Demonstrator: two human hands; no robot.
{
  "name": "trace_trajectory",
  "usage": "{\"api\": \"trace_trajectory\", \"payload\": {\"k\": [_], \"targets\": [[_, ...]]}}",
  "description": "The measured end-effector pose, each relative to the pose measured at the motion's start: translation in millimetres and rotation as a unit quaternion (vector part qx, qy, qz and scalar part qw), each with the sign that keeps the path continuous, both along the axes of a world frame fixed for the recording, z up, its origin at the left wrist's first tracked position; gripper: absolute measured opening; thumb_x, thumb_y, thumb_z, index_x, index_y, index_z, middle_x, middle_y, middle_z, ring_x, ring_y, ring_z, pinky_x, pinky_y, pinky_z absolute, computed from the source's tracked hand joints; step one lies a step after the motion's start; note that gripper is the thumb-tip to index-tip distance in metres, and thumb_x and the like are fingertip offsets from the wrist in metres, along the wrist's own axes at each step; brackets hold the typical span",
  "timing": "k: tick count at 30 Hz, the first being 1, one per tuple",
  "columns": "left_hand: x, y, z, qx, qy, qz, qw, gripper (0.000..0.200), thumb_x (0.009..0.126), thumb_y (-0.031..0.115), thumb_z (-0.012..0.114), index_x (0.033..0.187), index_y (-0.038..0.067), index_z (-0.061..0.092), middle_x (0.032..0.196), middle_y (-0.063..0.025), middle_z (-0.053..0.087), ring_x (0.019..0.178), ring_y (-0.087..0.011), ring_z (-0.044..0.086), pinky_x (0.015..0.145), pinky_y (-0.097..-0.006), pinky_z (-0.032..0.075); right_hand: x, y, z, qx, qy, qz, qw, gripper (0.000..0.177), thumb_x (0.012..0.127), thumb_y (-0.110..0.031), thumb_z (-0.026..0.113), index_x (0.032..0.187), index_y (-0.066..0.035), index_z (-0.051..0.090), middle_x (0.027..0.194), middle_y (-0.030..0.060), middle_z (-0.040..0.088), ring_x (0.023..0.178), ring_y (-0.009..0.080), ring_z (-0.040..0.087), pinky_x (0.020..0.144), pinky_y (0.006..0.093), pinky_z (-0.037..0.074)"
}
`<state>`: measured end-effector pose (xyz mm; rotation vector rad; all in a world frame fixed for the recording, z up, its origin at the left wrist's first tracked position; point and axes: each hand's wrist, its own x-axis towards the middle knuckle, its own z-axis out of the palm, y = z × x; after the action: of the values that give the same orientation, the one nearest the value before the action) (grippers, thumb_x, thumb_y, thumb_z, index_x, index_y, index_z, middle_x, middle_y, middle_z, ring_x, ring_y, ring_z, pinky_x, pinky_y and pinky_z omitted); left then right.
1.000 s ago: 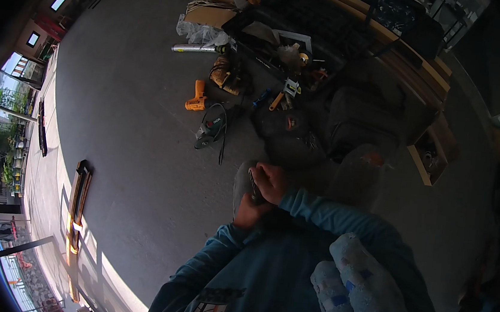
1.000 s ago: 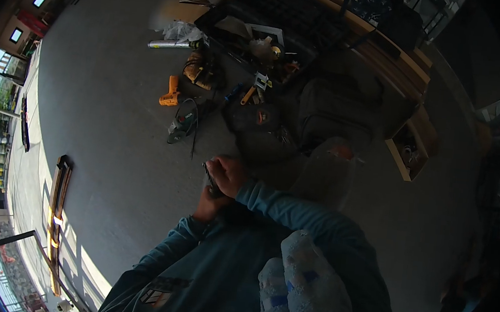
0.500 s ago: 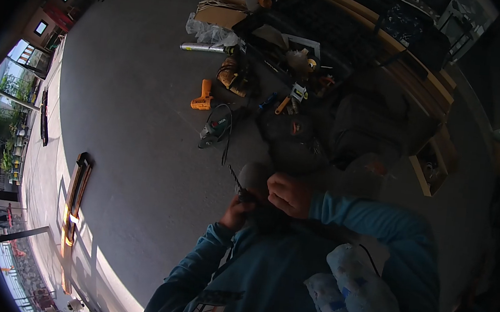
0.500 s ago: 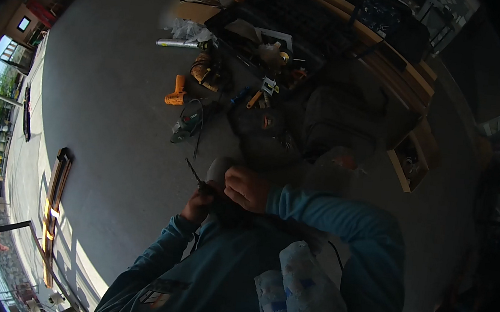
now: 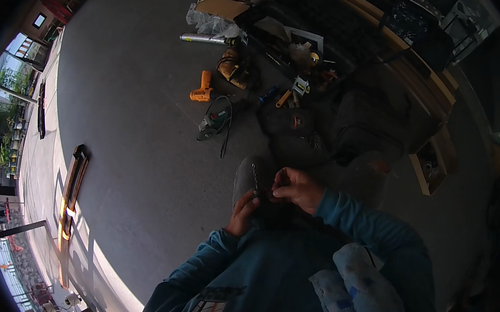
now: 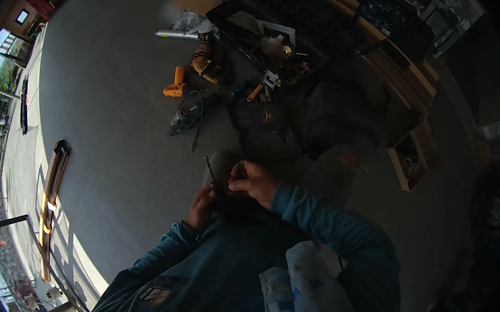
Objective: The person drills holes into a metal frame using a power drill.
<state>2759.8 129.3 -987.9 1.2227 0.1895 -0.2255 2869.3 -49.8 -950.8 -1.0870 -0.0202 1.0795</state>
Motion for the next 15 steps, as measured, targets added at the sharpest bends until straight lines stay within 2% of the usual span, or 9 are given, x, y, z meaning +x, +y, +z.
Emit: {"api": "trace_trajectory", "payload": {"k": [2,5,7,10,15], "targets": [[-2,2,-1,-0.011,0.019,-0.008,1.0,0.027,0.094,0.017,0.056,0.116,0.002,0.054,0.107,-0.0035,0.06,0.101,-0.0103,0.053,0.09,-0.0258,0.039,-3,0,2,0.01,0.035,-0.015,0.999,0.026,0.08,0.004,0.062,0.099,-0.007,0.048,0.094,0.006,0.056,0.089,0.016,0.059,0.079,0.032,0.052],[0,-3,3,0.031,0.011,-0.011,0.999,0.027,0.09,0.014,0.062,0.113,0.003,0.054,0.105,-0.0033,0.06,0.101,-0.0099,0.053,0.089,-0.026,0.04,-4,-3,6,0.01,0.057,-0.015,0.998,0.025,0.081,0.002,0.063,0.098,-0.008,0.048,0.094,0.0052,0.057,0.087,0.016,0.06,0.079,0.0311,0.053],[4,-16,5,0.0,-0.052,0.058,0.997,0.028,0.084,0.008,0.068,0.107,0.004,0.053,0.103,-0.0031,0.06,0.098,-0.0096,0.054,0.087,-0.0266,0.042,-6,-5,12,-0.003,0.081,-0.016,0.997,0.024,0.081,0.001,0.063,0.097,-0.009,0.048,0.093,0.0041,0.057,0.087,0.0154,0.06,0.079,0.0295,0.053],[7,-16,5,0.029,-0.056,0.049,0.997,0.03,0.08,0.003,0.072,0.101,0.005,0.051,0.102,-0.0032,0.059,0.097,-0.01,0.054,0.085,-0.027,0.043,-3,-6,10,-0.022,0.115,-0.052,0.992,0.024,0.081,0.0,0.065,0.095,-0.007,0.047,0.093,0.006,0.056,0.082,0.0166,0.061,0.074,0.0279,0.054],[7,-21,6,0.063,-0.084,0.034,0.994,0.032,0.081,0.005,0.072,0.102,0.006,0.049,0.1,-0.0032,0.057,0.096,-0.0125,0.054,0.086,-0.0273,0.043,8,-11,2,-0.059,0.157,-0.021,0.986,0.023,0.081,-0.001,0.065,0.096,-0.007,0.048,0.093,0.0057,0.056,0.082,0.0165,0.061,0.074,0.0274,0.054]]}}
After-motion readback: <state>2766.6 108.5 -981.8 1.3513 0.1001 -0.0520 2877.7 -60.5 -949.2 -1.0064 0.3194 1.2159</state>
